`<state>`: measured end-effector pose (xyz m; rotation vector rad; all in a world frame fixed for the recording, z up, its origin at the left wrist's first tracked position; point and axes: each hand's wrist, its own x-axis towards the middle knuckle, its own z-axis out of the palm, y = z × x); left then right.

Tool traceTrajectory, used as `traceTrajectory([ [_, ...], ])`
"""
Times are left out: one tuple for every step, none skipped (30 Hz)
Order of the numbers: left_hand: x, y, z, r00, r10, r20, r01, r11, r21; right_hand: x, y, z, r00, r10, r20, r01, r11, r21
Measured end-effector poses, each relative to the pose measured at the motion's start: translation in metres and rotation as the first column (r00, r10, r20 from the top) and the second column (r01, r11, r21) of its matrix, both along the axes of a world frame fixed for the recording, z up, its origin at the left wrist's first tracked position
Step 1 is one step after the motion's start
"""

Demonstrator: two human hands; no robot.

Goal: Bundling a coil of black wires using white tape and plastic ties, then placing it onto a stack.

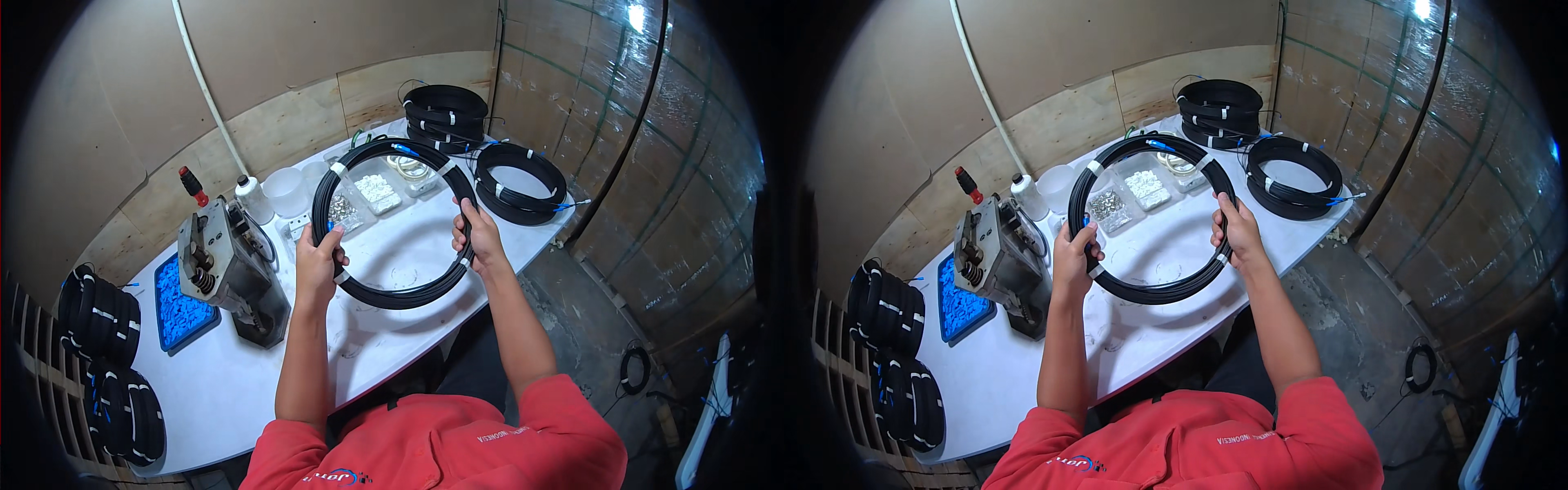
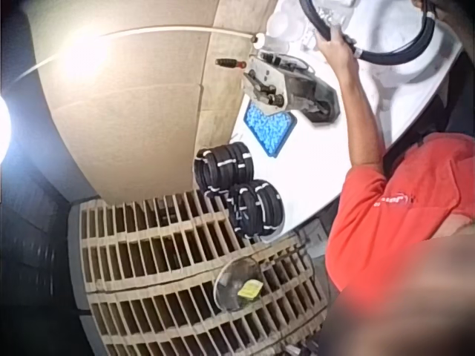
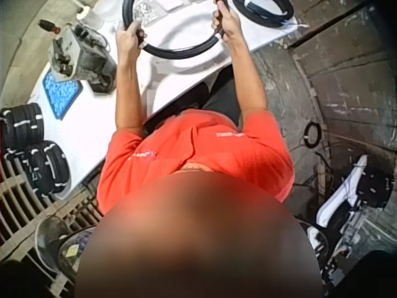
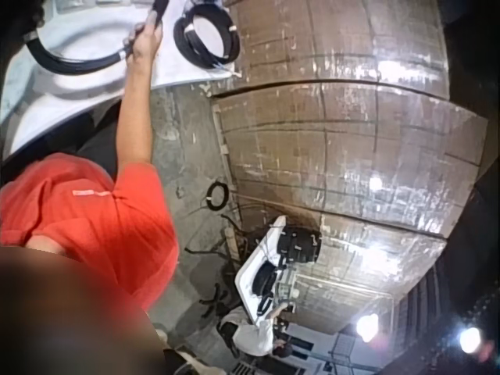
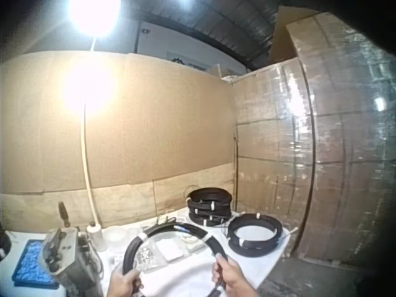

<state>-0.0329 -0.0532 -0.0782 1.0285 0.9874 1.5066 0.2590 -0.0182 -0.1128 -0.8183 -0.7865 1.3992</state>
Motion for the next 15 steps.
traceTrajectory([
  [0.001,-0.002,0.002,1.0,0.002,-0.001,-0.002,1.0,0.001,-0.001,0.003,-0.003,0.999,0.028,-0.032,-0.029,0.999,-0.014],
  [0.002,-0.004,0.003,1.0,-0.003,0.004,0.003,1.0,0.016,-0.001,0.005,-0.006,0.999,0.029,-0.033,-0.03,0.999,-0.014],
  [0.003,-0.005,0.004,1.0,-0.011,0.009,0.011,0.999,0.031,0.0,0.006,-0.01,0.999,0.024,-0.049,-0.027,0.999,-0.046],
  [0.002,-0.005,0.004,1.0,-0.009,0.01,0.008,0.999,0.032,-0.002,0.005,-0.008,0.998,0.023,-0.064,-0.028,0.997,-0.078],
  [0.001,-0.003,0.002,1.0,-0.011,0.019,0.011,1.0,0.02,-0.002,0.003,-0.007,0.998,0.024,-0.063,-0.029,0.997,-0.077],
  [-0.001,-0.002,0.001,1.0,-0.015,0.027,0.014,1.0,0.007,-0.002,0.001,-0.006,0.999,0.01,-0.042,-0.013,0.997,-0.074],
  [-0.003,-0.001,-0.001,1.0,-0.013,0.027,0.013,1.0,0.007,-0.006,-0.004,-0.001,1.0,-0.001,-0.021,0.0,0.997,-0.072],
  [-0.005,0.001,-0.003,0.999,-0.008,0.044,0.009,1.0,-0.02,-0.009,-0.008,0.005,1.0,0.0,-0.021,-0.001,0.997,-0.072],
  [-0.008,0.003,-0.007,0.998,-0.004,0.06,0.006,0.999,-0.047,-0.013,-0.012,0.011,1.0,-0.021,-0.004,0.02,0.997,-0.074],
  [-0.01,0.007,-0.01,0.997,-0.009,0.073,0.013,0.998,-0.058,-0.015,-0.017,0.016,0.999,-0.045,0.015,0.046,0.996,-0.075],
  [-0.011,0.008,-0.014,0.997,-0.011,0.073,0.015,0.998,-0.059,-0.015,-0.019,0.019,0.999,-0.047,0.015,0.048,0.996,-0.076],
  [-0.012,0.009,-0.018,0.995,-0.005,0.097,0.014,0.996,-0.092,-0.016,-0.021,0.021,0.998,-0.055,0.037,0.057,0.997,-0.055],
  [-0.012,0.009,-0.02,0.993,0.002,0.121,0.013,0.992,-0.125,-0.016,-0.022,0.022,0.996,-0.063,0.059,0.065,0.997,-0.032],
  [-0.012,0.011,-0.024,0.993,0.002,0.122,0.014,0.992,-0.125,-0.015,-0.023,0.025,0.996,-0.063,0.059,0.065,0.997,-0.032],
  [-0.012,0.013,-0.029,0.99,0.006,0.141,0.013,0.992,-0.129,-0.015,-0.024,0.026,0.989,-0.064,0.13,0.064,0.998,0.002],
])
